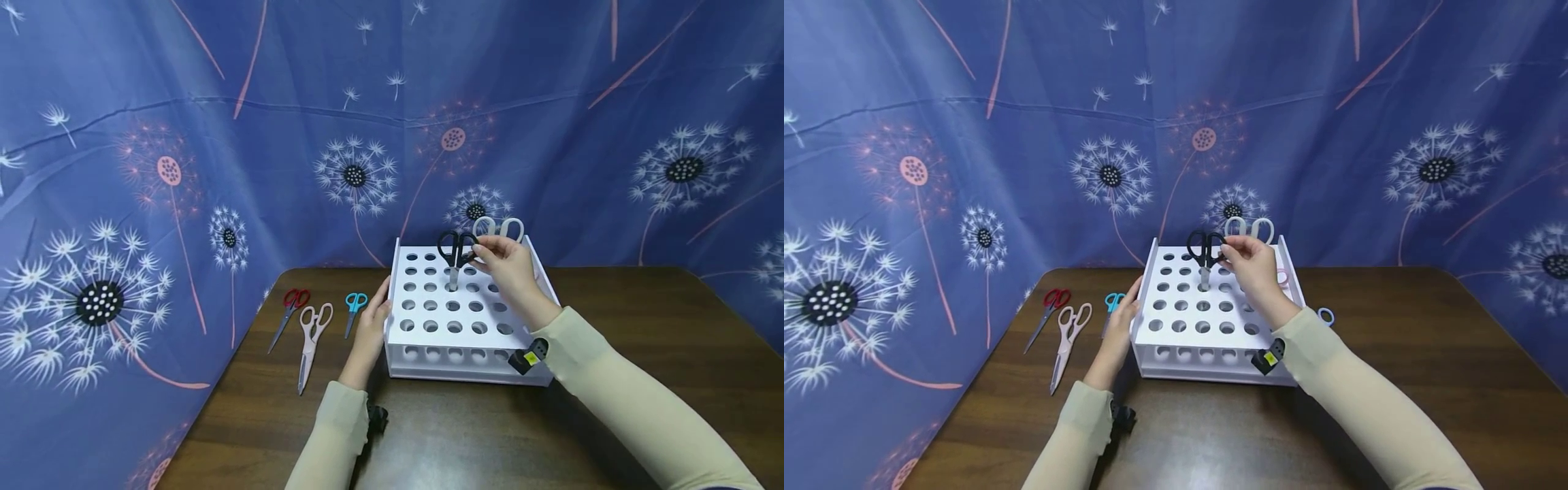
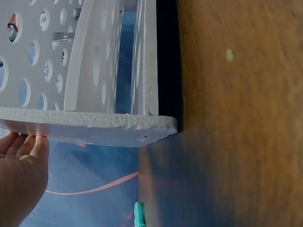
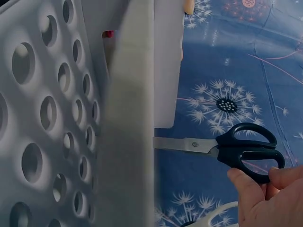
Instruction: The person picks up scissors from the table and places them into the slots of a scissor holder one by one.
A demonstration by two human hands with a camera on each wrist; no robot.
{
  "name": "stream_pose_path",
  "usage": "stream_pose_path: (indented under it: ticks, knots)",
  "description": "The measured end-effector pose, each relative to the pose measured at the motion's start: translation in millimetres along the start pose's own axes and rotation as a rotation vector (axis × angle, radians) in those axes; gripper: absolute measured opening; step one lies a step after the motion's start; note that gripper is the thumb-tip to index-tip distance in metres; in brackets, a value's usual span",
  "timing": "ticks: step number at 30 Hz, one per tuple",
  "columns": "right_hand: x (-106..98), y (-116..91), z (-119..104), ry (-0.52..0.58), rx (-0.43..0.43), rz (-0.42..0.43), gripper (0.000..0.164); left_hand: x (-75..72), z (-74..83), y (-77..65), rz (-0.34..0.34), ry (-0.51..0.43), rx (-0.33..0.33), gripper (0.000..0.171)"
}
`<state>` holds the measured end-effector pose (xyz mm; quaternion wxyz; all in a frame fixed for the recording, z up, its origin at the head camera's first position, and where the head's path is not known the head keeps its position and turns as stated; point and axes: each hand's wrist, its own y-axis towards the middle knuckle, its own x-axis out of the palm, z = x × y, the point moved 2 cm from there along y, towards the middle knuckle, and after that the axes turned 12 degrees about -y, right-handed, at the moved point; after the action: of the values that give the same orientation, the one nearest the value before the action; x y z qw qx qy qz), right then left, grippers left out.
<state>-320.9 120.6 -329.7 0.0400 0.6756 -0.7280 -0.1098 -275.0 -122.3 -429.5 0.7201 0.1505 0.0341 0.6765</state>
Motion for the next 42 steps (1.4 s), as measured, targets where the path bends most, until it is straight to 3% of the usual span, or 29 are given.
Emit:
stream_pose_path:
  ticks: [6, 13, 16, 36, 42]
  knots:
    - [1.5, -3.1, 5.3, -0.034, 0.017, -0.010, 0.032, -0.3, 1.7, 0.7, -0.004, -0.008, -0.022, 0.049]
    - [5.7, -3.2, 12.4, -0.023, 0.021, -0.020, 0.022, 5.6, 26.5, -8.4, -0.026, -0.005, -0.037, 0.050]
    - [6.6, -3.3, 15.3, -0.052, 0.019, -0.018, 0.023, 6.9, 30.0, -9.5, -0.026, -0.002, -0.041, 0.050]
    - [7.7, -4.8, 18.7, -0.116, 0.029, -0.006, 0.029, 7.0, 28.9, -8.7, -0.025, -0.004, -0.066, 0.050]
    - [9.5, -5.9, 17.1, -0.119, 0.018, -0.012, 0.029, 4.0, 20.7, -5.2, -0.012, -0.013, -0.064, 0.050]
